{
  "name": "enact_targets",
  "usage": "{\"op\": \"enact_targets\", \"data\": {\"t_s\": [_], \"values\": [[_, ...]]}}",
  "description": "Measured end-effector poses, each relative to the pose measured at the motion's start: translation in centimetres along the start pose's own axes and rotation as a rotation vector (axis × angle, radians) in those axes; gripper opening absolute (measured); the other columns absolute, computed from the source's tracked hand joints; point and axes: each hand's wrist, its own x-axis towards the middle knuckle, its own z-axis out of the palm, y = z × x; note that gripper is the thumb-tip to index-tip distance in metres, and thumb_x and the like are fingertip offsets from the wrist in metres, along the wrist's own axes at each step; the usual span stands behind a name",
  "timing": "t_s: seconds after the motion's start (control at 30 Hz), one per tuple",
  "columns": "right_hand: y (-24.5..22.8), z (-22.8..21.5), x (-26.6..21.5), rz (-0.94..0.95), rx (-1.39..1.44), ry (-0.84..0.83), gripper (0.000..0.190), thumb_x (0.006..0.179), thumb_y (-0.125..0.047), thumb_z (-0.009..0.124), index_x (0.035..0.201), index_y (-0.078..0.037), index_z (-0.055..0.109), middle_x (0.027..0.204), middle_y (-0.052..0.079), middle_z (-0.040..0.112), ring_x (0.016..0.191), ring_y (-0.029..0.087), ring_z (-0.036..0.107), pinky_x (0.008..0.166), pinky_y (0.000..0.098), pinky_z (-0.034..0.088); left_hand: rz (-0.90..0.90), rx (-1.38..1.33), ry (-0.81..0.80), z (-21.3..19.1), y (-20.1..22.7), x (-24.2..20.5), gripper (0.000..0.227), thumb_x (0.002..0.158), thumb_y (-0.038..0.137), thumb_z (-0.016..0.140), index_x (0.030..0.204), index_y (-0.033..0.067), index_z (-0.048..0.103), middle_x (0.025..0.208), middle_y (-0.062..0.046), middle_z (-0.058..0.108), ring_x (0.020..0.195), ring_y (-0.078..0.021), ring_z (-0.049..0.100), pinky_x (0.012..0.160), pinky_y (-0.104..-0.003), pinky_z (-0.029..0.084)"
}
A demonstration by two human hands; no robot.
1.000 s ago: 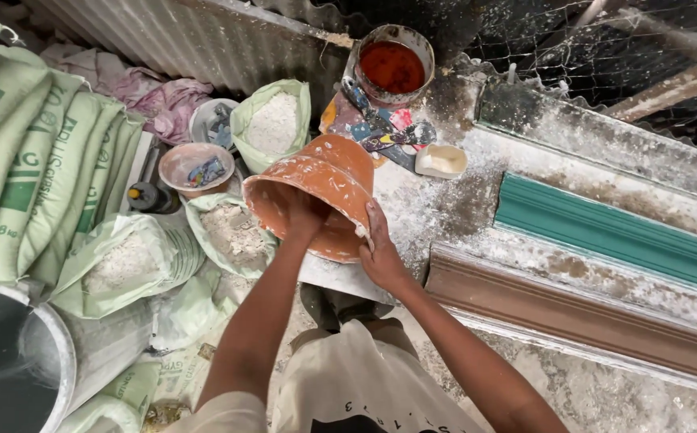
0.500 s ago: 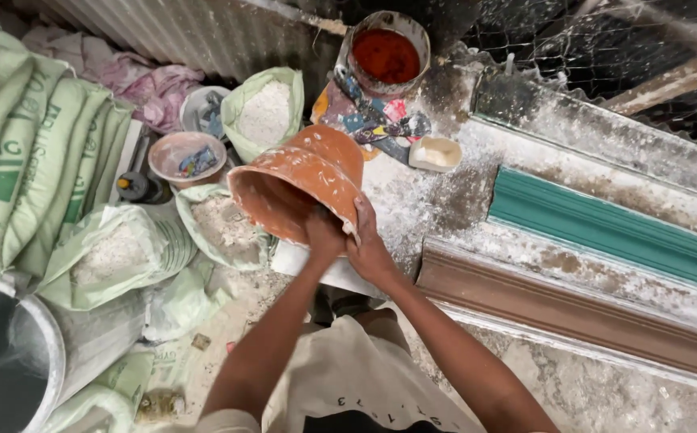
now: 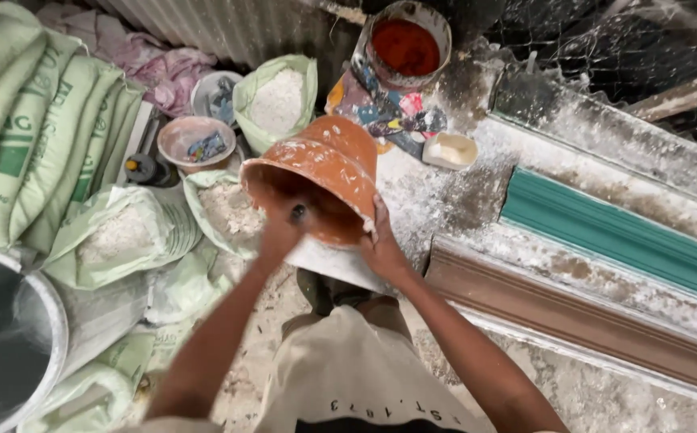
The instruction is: The person cleans a long, dusty metal surface using a yellow sponge, wiping away white powder. They then place a green metal strip on the surface and proceed to mix a white powder with water in a bucket using a trowel.
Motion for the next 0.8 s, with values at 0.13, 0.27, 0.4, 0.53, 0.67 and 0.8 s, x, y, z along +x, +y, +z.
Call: {"op": "enact_targets", "data": {"t_s": [0.13, 0.27, 0.4, 0.53, 0.67, 0.8], "values": [[1.9, 1.9, -1.1, 0.016, -0.037, 0.044, 0.094, 0.087, 0.006, 0.051, 0.163, -0.003, -0.003, 0.17, 0.028, 0.012, 0.16, 0.04, 0.012, 0.128, 0.0443, 0.016, 0.083, 0.485, 0.187, 1.9, -5.8, -2.9, 0.037, 0.087, 0.004, 0.073, 0.123, 0.0029, 0.071, 0.093, -0.016, 0.07, 0.086, -0.035, 0.067, 0.074, -0.046, 0.053], [4.3, -0.6, -1.8, 0.024, -0.374, -0.103, 0.076, 0.097, -0.004, 0.061, 0.162, -0.01, 0.023, 0.171, 0.026, 0.018, 0.16, 0.04, 0.021, 0.134, 0.0435, 0.022, 0.029, -0.371, 0.242, 5.3, 3.9, -5.5, 0.031, 0.091, 0.014, 0.074, 0.117, -0.0007, 0.069, 0.105, -0.02, 0.074, 0.093, -0.0381, 0.071, 0.085, -0.04, 0.057], [-4.1, -7.6, 0.5, 0.049, -0.229, -0.179, 0.106, 0.089, -0.025, 0.075, 0.155, 0.0, -0.004, 0.158, 0.034, 0.02, 0.145, 0.047, 0.032, 0.119, 0.0471, 0.028, -0.014, -0.114, -0.106, 3.1, 3.7, -1.2, 0.031, 0.089, 0.022, 0.071, 0.112, 0.0012, 0.071, 0.097, -0.022, 0.075, 0.085, -0.0384, 0.073, 0.076, -0.043, 0.058], [-13.8, -8.0, 3.1, 0.491, -0.302, -0.204, 0.105, 0.081, -0.015, 0.062, 0.166, -0.022, 0.0, 0.164, 0.017, 0.034, 0.141, 0.035, 0.049, 0.117, 0.0396, 0.041, 0.031, 0.525, -0.53, 4.3, 1.1, 3.3, 0.025, 0.097, 0.031, 0.065, 0.101, 0.0081, 0.075, 0.097, -0.022, 0.075, 0.086, -0.0394, 0.072, 0.077, -0.05, 0.058], [-7.5, -4.5, 1.3, 0.355, -0.254, -0.122, 0.107, 0.082, -0.002, 0.057, 0.168, -0.018, -0.006, 0.17, 0.02, 0.02, 0.155, 0.034, 0.028, 0.124, 0.04, 0.031, -0.173, 0.232, -0.267, 14.8, -11.7, 4.0, 0.021, 0.095, 0.017, 0.052, 0.102, 0.0035, 0.067, 0.103, -0.02, 0.07, 0.096, -0.036, 0.067, 0.087, -0.044, 0.052], [-4.7, -2.5, -0.4, 0.107, -0.101, -0.009, 0.107, 0.084, 0.006, 0.056, 0.164, -0.015, -0.011, 0.171, 0.023, 0.01, 0.157, 0.04, 0.021, 0.124, 0.0434, 0.026, 0.104, 0.175, 0.236, 21.3, -12.6, -1.1, 0.041, 0.084, 0.015, 0.06, 0.118, -0.0064, 0.063, 0.117, -0.029, 0.069, 0.109, -0.0402, 0.065, 0.094, -0.045, 0.052]]}}
